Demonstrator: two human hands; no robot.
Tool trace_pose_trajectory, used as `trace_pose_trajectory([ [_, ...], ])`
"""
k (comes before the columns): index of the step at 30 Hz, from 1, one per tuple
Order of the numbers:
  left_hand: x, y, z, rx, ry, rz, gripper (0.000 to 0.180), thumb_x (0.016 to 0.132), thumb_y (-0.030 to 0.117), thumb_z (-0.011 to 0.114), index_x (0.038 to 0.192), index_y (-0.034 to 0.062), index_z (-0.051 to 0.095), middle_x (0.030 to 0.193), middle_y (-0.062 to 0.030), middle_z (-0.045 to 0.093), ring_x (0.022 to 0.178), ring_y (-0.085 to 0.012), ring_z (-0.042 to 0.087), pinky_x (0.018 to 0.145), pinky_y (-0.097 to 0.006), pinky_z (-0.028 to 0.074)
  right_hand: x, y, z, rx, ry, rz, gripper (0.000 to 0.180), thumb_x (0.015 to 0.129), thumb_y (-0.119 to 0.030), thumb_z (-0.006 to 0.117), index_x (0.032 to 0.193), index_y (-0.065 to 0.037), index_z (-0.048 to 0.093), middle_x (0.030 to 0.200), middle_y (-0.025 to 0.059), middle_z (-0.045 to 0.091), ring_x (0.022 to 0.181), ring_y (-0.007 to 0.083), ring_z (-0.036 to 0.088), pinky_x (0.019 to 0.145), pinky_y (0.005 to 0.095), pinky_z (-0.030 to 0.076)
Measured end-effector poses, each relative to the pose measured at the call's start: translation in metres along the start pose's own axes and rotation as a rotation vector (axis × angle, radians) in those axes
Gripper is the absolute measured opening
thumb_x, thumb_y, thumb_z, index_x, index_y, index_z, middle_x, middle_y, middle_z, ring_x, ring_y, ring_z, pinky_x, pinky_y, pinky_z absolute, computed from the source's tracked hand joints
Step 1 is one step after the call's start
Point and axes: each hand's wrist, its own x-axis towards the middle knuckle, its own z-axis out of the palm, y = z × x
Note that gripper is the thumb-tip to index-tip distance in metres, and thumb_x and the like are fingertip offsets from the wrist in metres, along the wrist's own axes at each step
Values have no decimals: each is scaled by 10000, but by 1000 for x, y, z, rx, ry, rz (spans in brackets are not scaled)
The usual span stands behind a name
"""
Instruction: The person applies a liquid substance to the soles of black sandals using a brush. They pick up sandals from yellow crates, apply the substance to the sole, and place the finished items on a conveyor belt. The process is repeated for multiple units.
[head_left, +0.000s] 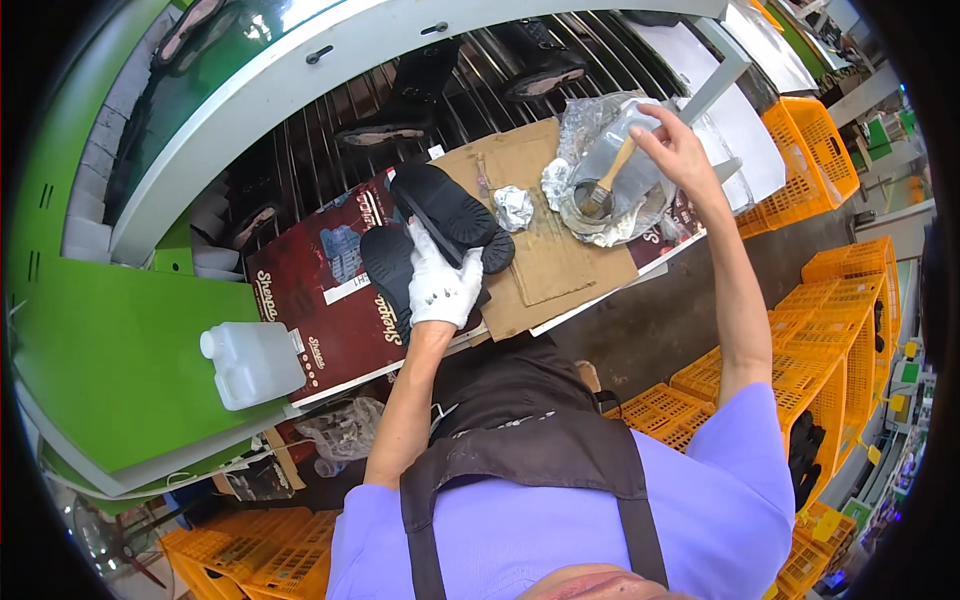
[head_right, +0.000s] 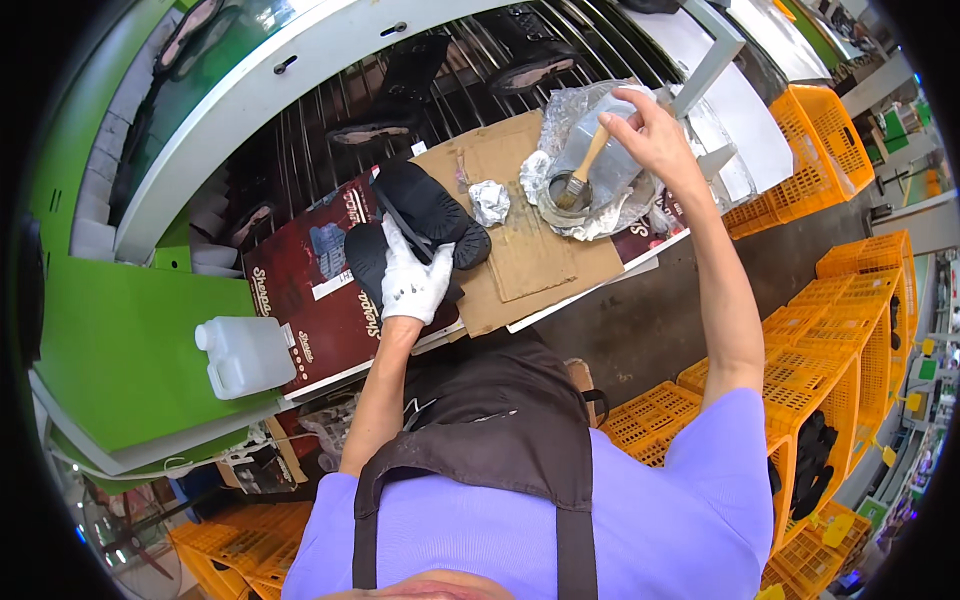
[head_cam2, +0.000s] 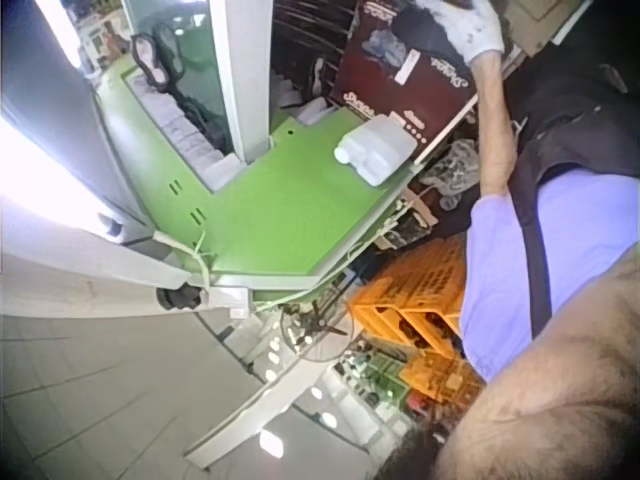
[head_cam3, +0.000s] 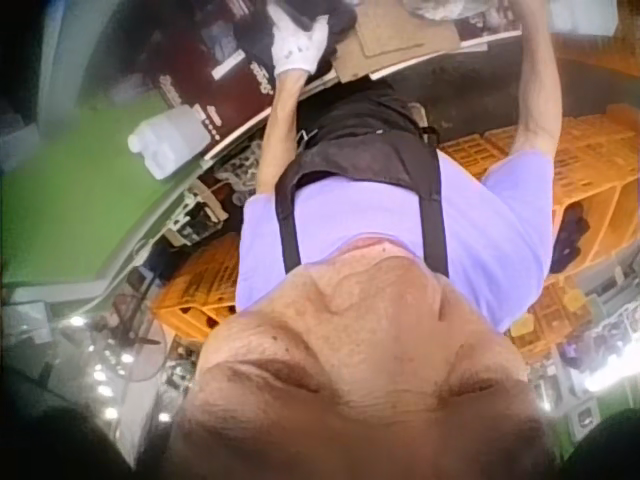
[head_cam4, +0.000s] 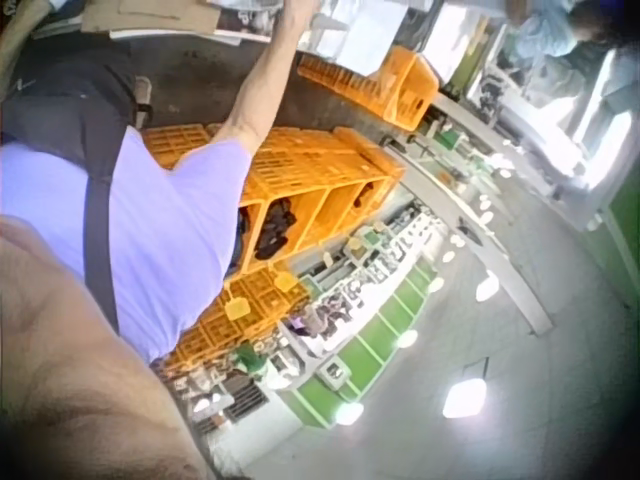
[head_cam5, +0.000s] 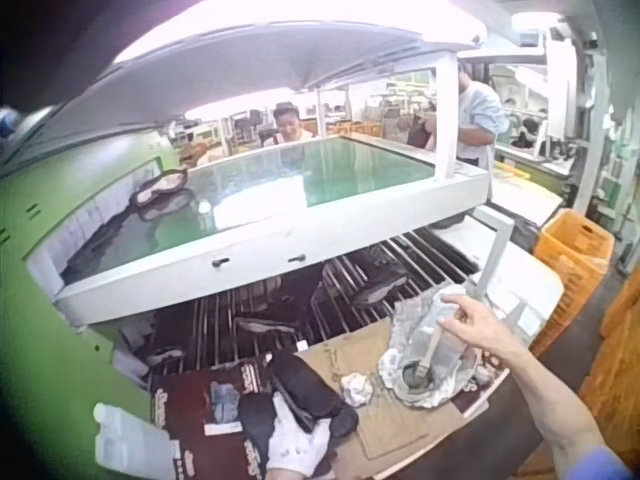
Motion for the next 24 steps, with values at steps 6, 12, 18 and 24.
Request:
trace_pose_trajectory([
  [6,1,-23,2,-63,-6,-221,863,763,215,595,1433,-41,115,1015,-292,628,911,-412,634,842,-415,496,6,-6,2,147,-393,5,189,849,-222,629,864,-33,634,639,-61,456,594,50,391,530,231,327],
  [12,-8,-54,-36,-1092,74,100,621,754,0,549,1348,-44,371,1224,-122,548,1076,-194,556,954,-299,420,-26,-29,14,25,-595,-270,157,843,-159,624,865,-8,657,678,-10,568,644,54,494,584,234,422],
  [18,-25,-33,-60,-1979,-446,-127,428,898,277,522,1211,-15,511,1032,-249,610,691,-290,650,591,-379,578,-36,-28,14,148,-348,76,187,826,-175,653,836,12,658,630,112,608,576,96,555,553,287,463],
  [24,-22,-3,-19,-2115,-797,-231,710,926,607,331,1267,3,479,933,-345,588,696,-388,650,535,-390,562,-39,-11,53,76,-201,-31,234,814,-209,687,795,22,651,589,129,612,509,137,571,513,299,463],
])
